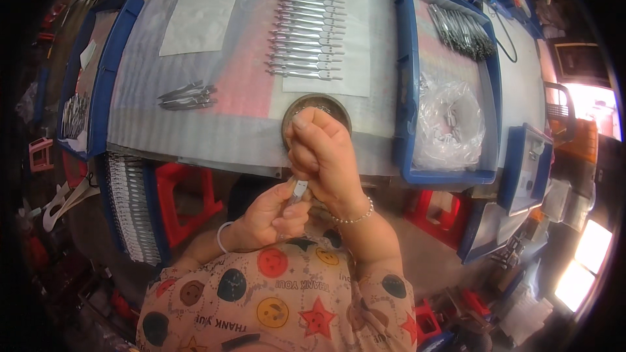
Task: Assembling small plastic components into metal clips at a workbench.
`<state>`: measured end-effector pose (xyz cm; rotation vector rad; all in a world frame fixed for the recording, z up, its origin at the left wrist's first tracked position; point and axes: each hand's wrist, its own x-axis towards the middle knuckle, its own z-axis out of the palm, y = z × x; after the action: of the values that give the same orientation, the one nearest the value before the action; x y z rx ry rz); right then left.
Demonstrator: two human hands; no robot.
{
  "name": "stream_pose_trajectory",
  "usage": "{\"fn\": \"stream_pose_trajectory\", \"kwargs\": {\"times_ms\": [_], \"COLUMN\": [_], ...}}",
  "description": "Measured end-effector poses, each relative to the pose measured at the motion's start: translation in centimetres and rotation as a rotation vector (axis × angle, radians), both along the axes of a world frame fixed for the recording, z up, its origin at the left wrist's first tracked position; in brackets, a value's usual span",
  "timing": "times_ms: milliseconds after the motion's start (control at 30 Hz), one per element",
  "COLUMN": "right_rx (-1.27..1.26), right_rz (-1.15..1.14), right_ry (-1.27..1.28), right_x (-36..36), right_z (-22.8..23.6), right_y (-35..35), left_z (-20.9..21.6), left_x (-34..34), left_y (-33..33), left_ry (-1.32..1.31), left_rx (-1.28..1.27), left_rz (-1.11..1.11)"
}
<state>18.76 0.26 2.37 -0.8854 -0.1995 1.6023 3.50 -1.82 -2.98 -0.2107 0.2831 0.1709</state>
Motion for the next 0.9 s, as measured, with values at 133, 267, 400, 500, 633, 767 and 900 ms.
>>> {"fn": "stream_pose_trajectory", "kwargs": {"times_ms": [133, 267, 400, 500, 633, 767, 900], "right_rx": [0.101, 0.217, 0.257, 0.274, 0.296, 0.233, 0.238], "right_rz": [-0.019, -0.141, 0.158, 0.261, 0.330, 0.388, 0.383], "right_ry": [-0.086, -0.876, -1.535, -1.705, -1.934, -2.010, -1.997], "right_x": [-0.1, 1.2, 3.5, 3.3, 2.5, 2.3, 2.7], "right_z": [0.6, -0.3, -1.9, -2.2, -3.3, -4.3, -4.7], "right_y": [0.0, -0.2, -1.5, -1.7, -1.2, -0.5, -0.6], "left_z": [0.4, 0.9, 0.6, 0.5, 0.4, 0.4, 0.4], "left_x": [-0.1, -0.7, -1.4, -1.6, -1.5, -1.7, -1.7], "left_y": [0.5, 1.3, 1.7, 1.7, 1.5, 1.4, 1.3], "left_ry": [0.014, 0.001, 0.034, 0.079, 0.080, 0.063, 0.054], "left_rx": [0.055, 0.157, 0.195, 0.217, 0.224, 0.243, 0.241], "left_rz": [0.004, 0.022, 0.076, 0.097, 0.098, 0.107, 0.102]}}
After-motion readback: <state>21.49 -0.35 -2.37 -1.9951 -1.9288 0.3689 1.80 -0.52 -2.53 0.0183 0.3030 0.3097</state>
